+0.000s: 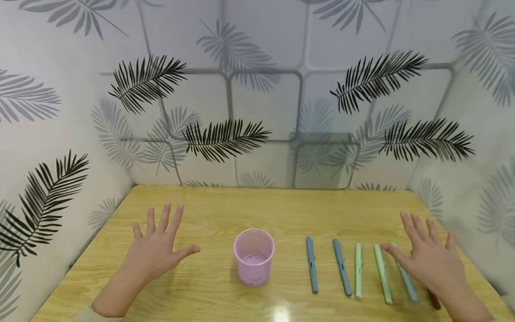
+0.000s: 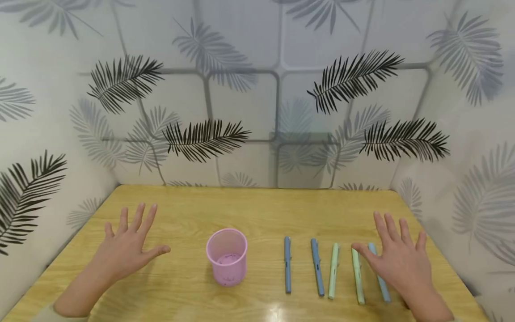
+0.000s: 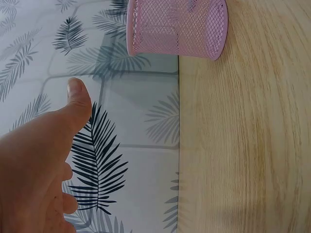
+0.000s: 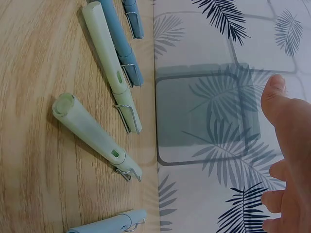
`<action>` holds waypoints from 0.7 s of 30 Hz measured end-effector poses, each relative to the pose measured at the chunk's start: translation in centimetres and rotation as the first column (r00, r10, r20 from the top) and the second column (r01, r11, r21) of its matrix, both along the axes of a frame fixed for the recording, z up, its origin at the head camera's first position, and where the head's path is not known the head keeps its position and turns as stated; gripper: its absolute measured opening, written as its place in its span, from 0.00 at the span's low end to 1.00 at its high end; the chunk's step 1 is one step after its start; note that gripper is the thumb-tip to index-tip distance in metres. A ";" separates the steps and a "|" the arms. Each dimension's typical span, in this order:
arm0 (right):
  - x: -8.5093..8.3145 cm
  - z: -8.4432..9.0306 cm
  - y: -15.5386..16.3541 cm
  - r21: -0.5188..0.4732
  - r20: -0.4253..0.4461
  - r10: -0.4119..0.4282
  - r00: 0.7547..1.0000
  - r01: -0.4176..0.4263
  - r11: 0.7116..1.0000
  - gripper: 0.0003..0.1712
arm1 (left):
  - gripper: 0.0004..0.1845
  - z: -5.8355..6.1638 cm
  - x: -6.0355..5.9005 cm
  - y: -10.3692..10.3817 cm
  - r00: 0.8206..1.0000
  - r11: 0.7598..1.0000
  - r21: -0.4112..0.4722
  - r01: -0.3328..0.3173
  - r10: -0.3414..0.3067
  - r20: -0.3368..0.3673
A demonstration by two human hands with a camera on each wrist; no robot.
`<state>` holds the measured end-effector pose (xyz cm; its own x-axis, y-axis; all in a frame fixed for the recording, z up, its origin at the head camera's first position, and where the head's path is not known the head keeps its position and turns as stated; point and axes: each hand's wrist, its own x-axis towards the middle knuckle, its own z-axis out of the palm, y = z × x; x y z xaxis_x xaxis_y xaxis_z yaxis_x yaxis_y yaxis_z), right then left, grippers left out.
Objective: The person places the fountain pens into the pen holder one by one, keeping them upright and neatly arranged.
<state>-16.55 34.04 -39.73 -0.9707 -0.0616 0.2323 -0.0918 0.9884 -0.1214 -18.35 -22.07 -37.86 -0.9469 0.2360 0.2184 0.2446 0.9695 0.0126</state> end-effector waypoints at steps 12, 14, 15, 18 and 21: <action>0.0 0.2 0.1 -0.022 -0.008 0.001 1.000 -0.002 1.000 0.51 | 0.53 -0.1 0.0 -0.1 1.000 1.000 0.028 -0.002 0.002 -0.019; 0.1 0.0 0.1 -0.025 -0.010 0.000 1.000 0.000 1.000 0.51 | 0.52 -0.2 0.0 -0.1 1.000 0.999 0.036 0.002 -0.001 -0.017; 0.1 0.0 0.2 -0.029 -0.014 0.000 1.000 0.000 1.000 0.51 | 0.52 -0.2 0.0 -0.1 1.000 0.999 0.041 0.004 -0.004 -0.019; 0.2 0.0 0.3 -0.062 -0.043 0.005 0.999 -0.007 0.998 0.52 | 0.51 -0.3 0.0 -0.2 1.000 0.998 0.059 0.009 -0.008 -0.023; 0.2 0.0 0.5 -0.115 -0.078 0.004 0.997 -0.013 0.993 0.51 | 0.50 -0.5 0.0 0.0 1.000 0.995 0.099 0.016 -0.014 -0.022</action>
<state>-16.36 34.55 -39.73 -0.9492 -0.0380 0.3124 -0.1135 0.9672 -0.2272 -18.32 -22.09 -38.34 -0.9382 0.2266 0.2616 0.2605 0.9600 0.1029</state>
